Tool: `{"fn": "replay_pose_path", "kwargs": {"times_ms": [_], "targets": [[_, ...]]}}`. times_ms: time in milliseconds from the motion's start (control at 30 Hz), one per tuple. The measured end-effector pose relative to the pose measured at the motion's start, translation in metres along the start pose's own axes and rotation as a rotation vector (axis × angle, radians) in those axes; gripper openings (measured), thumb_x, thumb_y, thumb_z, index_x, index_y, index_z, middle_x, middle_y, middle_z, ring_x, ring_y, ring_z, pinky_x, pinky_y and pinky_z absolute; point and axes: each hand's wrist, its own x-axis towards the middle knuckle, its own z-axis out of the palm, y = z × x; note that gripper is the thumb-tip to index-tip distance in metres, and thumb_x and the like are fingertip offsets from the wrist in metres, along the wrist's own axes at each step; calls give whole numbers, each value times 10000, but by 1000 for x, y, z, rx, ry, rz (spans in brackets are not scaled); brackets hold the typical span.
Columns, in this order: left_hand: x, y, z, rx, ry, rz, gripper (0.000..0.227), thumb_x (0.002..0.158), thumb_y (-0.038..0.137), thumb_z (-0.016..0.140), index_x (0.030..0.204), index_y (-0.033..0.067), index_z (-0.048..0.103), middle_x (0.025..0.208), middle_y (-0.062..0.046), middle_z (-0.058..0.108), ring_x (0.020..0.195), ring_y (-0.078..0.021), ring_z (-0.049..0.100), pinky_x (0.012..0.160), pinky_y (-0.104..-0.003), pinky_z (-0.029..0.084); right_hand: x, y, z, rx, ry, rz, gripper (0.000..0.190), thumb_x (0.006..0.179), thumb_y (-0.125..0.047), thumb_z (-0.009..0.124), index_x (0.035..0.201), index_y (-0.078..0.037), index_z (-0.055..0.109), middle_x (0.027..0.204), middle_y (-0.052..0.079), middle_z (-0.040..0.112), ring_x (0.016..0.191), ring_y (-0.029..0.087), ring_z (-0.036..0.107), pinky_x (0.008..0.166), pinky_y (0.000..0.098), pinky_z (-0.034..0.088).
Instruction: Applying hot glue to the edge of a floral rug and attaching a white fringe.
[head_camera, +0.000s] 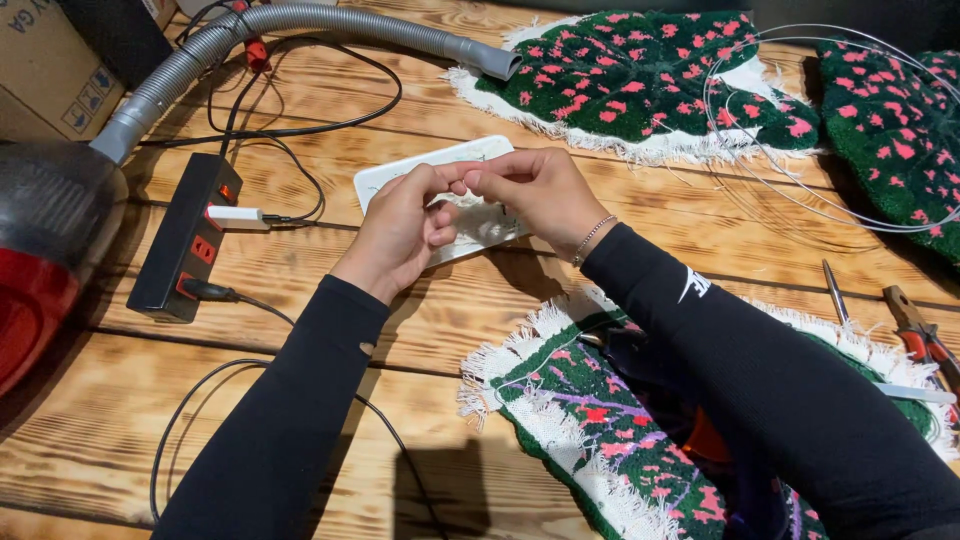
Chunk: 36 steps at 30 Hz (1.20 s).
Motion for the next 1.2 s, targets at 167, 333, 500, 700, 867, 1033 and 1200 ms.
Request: {"fn": "replay_pose_path", "kwargs": {"times_ms": [167, 333, 500, 700, 867, 1033, 1200], "targets": [[-2, 2, -3, 55, 53, -29, 409, 972, 199, 419, 1154, -50, 689, 966, -25, 563, 638, -66, 402, 487, -213, 327, -8, -25, -1, -367, -60, -174, 196, 938, -230, 759, 970, -46, 820, 757, -4, 740, 657, 40, 571, 594, 246, 475], [-1, 1, -6, 66, 60, -37, 371, 982, 210, 429, 1086, -30, 693, 967, -36, 560, 642, -76, 389, 493, -214, 327, -11, -37, -5, -596, -128, -419, 237, 950, -257, 736, 910, -29, 787, 784, 43, 754, 658, 101, 659, 632, 275, 523], [2, -5, -9, 421, 115, 88, 296, 971, 239, 553, 1053, 11, 723, 862, 7, 527, 536, -72, 404, 446, -239, 321, -6, -29, -10, -634, -37, -437, 260, 982, -237, 666, 947, 4, 756, 796, 114, 720, 690, 192, 647, 629, 347, 499], [-18, -8, 9, 591, 231, 183, 240, 948, 240, 658, 1022, 30, 749, 773, 17, 643, 614, -37, 559, 496, -216, 433, 7, -17, -26, -778, -92, -446, 249, 1093, -219, 614, 970, -38, 734, 839, 89, 662, 764, 216, 623, 744, 364, 493], [-35, -33, 13, 683, 43, 195, 261, 970, 252, 689, 1037, 7, 745, 797, 10, 650, 656, -28, 558, 578, -205, 460, 1, -25, -19, -1102, -15, -852, 321, 772, -115, 740, 1082, -142, 819, 950, 117, 709, 888, 315, 592, 798, 402, 365], [-67, -46, 42, 817, -118, -15, 270, 891, 252, 716, 1038, 25, 725, 789, -6, 670, 637, -51, 580, 581, -237, 501, 2, -16, -27, -952, -63, -585, 152, 882, -174, 794, 1023, -116, 800, 872, 73, 736, 843, 240, 649, 843, 435, 389], [-79, -68, 47, 1031, -150, 291, 322, 804, 269, 837, 989, 30, 726, 880, -7, 716, 808, -66, 636, 710, -248, 529, -7, -14, -33, -813, -117, -557, 142, 912, -198, 809, 996, -84, 804, 858, 66, 769, 783, 221, 685, 767, 365, 525]]}}
